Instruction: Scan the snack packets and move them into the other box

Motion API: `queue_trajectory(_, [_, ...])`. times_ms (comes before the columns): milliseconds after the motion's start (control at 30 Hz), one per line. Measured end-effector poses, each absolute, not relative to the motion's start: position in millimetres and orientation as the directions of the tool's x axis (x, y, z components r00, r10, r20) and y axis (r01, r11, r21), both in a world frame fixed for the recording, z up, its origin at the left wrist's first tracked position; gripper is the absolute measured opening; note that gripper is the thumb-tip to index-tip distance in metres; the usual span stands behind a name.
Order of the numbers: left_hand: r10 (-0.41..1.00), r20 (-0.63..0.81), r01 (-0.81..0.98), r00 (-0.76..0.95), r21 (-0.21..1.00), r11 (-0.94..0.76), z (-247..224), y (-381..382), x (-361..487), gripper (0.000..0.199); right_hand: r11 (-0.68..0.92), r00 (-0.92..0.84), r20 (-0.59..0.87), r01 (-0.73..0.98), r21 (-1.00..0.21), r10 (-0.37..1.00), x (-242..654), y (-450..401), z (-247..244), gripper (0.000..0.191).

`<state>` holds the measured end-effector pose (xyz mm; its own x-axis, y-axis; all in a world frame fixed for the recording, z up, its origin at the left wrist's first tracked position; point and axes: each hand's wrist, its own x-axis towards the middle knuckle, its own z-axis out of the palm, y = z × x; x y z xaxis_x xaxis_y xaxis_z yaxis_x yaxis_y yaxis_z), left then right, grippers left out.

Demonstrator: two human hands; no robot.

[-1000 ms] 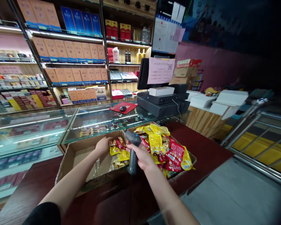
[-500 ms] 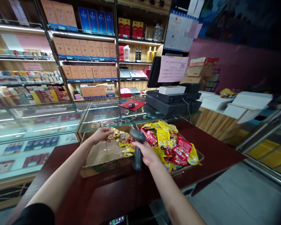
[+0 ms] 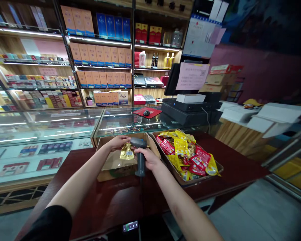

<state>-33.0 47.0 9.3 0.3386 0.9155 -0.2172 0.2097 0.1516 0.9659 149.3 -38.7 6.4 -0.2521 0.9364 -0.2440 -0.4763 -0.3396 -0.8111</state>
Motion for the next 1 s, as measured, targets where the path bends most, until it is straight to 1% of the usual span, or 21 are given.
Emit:
queue_trajectory(67, [0.906,-0.242,0.071,0.346,0.97,0.233,2,45,-26,0.051,-0.33,-0.219,-0.252,-0.496,-0.803,0.943,152,-35,1,0.021])
queue_trajectory(133, [0.869,-0.301,-0.025,0.393,0.941,0.337,-5,43,-22,0.046,-0.317,-0.19,-0.255,-0.499,-0.806,0.948,156,-31,-4,0.019])
queue_trajectory(233, [0.823,-0.387,-0.046,0.416,0.895,0.444,-13,42,-20,0.043,-0.296,-0.155,-0.252,-0.469,-0.832,0.955,161,-31,-10,0.018])
queue_trajectory(367, [0.864,-0.398,-0.073,0.307,0.896,0.438,-25,45,-21,0.042,-0.198,-0.039,-0.198,-0.377,-0.905,0.979,163,-45,-8,0.023])
queue_trajectory(433, [0.877,-0.411,-0.058,0.248,0.898,0.437,-30,48,-23,0.042,-0.173,-0.03,-0.173,-0.333,-0.927,0.984,162,-58,-4,0.025])
queue_trajectory(567, [0.883,-0.396,-0.008,0.25,0.911,0.411,-41,53,-28,0.042,-0.265,-0.163,-0.226,-0.291,-0.919,0.96,157,-86,-3,0.03])
queue_trajectory(633, [0.889,-0.388,0.004,0.243,0.917,0.399,-44,55,-30,0.042,-0.302,-0.196,-0.256,-0.263,-0.916,0.947,152,-98,-8,0.033])
queue_trajectory(800, [0.888,-0.413,-0.013,0.203,0.906,0.424,-46,57,-31,0.043,-0.323,-0.186,-0.284,-0.233,-0.917,0.941,143,-111,-22,0.033])
queue_trajectory(1000, [0.883,-0.432,-0.01,0.185,0.897,0.441,-45,56,-28,0.045,-0.319,-0.183,-0.28,-0.244,-0.916,0.942,139,-111,-25,0.035])
